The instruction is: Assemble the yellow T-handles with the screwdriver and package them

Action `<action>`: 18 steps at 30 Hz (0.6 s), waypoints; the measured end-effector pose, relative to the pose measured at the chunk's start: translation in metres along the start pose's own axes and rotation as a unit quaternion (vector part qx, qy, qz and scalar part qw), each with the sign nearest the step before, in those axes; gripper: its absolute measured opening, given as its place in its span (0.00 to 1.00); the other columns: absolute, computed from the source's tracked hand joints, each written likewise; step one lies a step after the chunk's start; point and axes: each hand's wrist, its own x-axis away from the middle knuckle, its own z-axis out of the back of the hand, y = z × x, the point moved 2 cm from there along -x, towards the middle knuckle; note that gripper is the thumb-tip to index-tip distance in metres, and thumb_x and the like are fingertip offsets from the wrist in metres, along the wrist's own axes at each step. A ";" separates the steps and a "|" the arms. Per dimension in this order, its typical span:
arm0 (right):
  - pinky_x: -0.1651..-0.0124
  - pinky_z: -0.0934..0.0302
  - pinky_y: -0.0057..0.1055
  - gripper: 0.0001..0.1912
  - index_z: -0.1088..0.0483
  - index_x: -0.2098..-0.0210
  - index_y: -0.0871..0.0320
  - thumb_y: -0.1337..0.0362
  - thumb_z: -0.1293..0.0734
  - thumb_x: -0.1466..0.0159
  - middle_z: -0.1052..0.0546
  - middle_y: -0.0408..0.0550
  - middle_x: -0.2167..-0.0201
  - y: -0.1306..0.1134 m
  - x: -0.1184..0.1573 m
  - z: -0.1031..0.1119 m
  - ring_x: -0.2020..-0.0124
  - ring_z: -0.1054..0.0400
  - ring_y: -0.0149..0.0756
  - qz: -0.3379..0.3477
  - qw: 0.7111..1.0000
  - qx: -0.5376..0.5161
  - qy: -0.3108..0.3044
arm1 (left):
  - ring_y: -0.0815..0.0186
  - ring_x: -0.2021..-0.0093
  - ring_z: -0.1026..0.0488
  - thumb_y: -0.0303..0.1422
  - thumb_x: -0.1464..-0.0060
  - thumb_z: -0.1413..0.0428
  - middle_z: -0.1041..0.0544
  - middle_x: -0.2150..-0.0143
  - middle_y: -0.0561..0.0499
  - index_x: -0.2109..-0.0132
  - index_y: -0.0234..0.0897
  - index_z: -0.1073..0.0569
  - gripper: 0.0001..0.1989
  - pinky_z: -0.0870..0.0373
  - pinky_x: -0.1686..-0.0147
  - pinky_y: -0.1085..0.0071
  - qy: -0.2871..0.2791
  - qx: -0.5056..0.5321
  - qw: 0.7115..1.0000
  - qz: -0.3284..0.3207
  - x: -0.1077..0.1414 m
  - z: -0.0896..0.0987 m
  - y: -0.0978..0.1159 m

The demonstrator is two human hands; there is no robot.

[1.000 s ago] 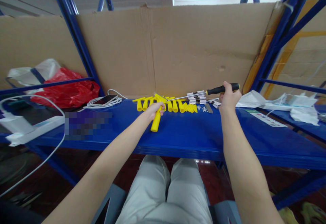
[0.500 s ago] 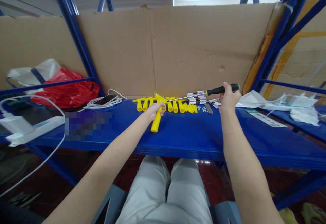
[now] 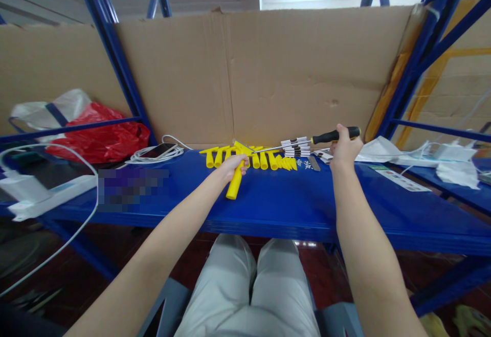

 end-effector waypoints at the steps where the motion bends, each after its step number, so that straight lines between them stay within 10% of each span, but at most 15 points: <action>1: 0.88 0.62 0.23 0.15 0.43 0.77 0.56 0.73 0.36 0.38 0.47 0.32 0.92 0.000 0.000 0.000 0.89 0.53 0.23 -0.002 1.000 0.002 0.001 | 0.78 0.90 0.47 0.18 0.49 0.52 0.40 0.86 0.60 0.75 0.37 0.41 0.12 0.51 0.87 0.80 0.001 -0.001 1.000 0.001 0.000 0.000 0.000; 18: 0.89 0.61 0.23 0.15 0.43 0.77 0.54 0.71 0.35 0.38 0.47 0.31 0.94 0.008 0.000 0.002 0.90 0.54 0.25 -0.038 0.998 0.039 0.018 | 0.77 0.89 0.47 0.17 0.49 0.53 0.40 0.86 0.59 0.77 0.37 0.41 0.14 0.51 0.87 0.79 0.018 -0.013 1.000 -0.005 0.001 -0.001 0.001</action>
